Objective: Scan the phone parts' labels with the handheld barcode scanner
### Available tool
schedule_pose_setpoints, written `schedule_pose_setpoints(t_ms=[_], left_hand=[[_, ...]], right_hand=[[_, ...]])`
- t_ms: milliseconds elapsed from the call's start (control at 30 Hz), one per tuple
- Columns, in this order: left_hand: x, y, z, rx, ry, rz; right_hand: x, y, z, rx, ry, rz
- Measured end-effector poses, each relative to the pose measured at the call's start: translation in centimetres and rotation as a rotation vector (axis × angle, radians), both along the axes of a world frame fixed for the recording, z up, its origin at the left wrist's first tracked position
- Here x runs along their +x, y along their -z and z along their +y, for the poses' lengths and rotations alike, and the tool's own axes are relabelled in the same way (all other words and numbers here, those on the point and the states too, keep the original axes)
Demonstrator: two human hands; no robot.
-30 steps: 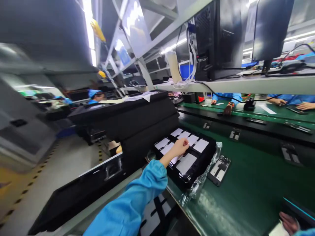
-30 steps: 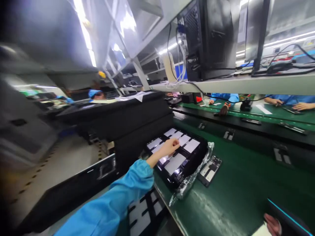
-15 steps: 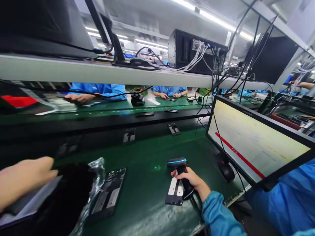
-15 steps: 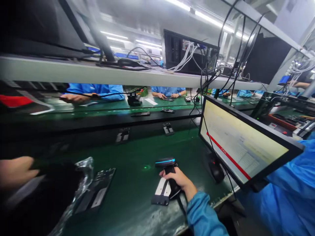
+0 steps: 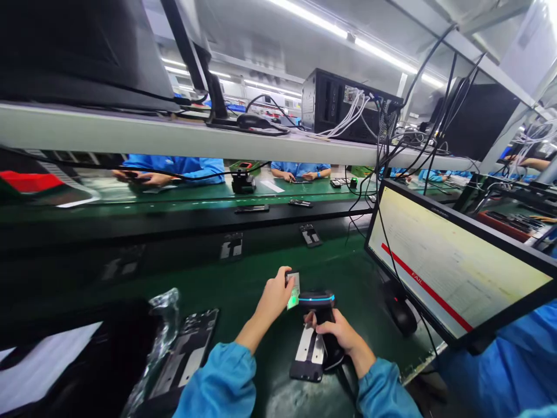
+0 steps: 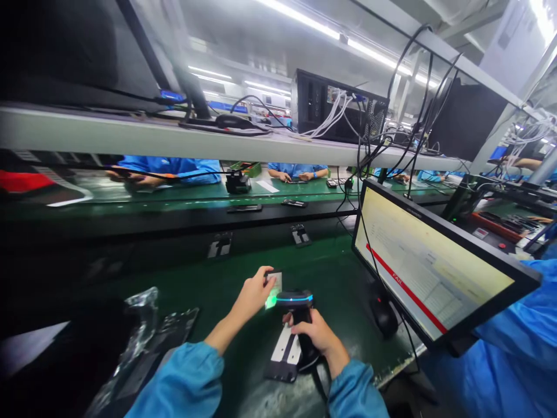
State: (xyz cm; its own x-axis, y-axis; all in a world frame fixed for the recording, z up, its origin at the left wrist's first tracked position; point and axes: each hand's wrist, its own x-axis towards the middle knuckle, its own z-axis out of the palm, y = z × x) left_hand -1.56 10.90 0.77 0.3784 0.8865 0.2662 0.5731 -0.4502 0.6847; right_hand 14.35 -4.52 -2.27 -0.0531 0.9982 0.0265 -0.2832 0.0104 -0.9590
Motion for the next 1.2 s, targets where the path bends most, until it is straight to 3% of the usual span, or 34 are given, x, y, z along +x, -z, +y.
schedule_pose_setpoints(t_ms=[333, 500, 600, 700, 833, 1000, 1200], left_hand=[[-2.2, -0.8, -0.4, -0.074, 0.026, -0.123], [-2.4, 1.8, -5.1, -0.425, 0.350, -0.401], [-0.8, 3.7, -7.6, -0.527, 0.494, -0.399], [0.2, 4.4, -8.1, -0.435, 0.529, -0.354], [-0.1, 4.0, -6.7, -0.245, 0.539, -0.227], [0.5, 3.4, -6.5, -0.241, 0.560, -0.150], [0.2, 5.1, -7.2, -0.059, 0.529, -0.097]], right_hand=[[1.0, 0.0, 0.2, -0.056, -0.005, 0.078], [3.0, -0.2, 0.8, -0.090, 0.104, 0.115], [3.5, 0.3, 1.1, -0.118, 0.151, 0.094], [3.5, 0.7, 1.1, -0.116, 0.188, 0.054], [3.3, 0.8, 1.0, -0.091, 0.209, -0.019], [3.2, 0.9, 0.8, -0.057, 0.226, -0.043], [3.2, 0.2, 1.0, -0.091, 0.231, -0.022]])
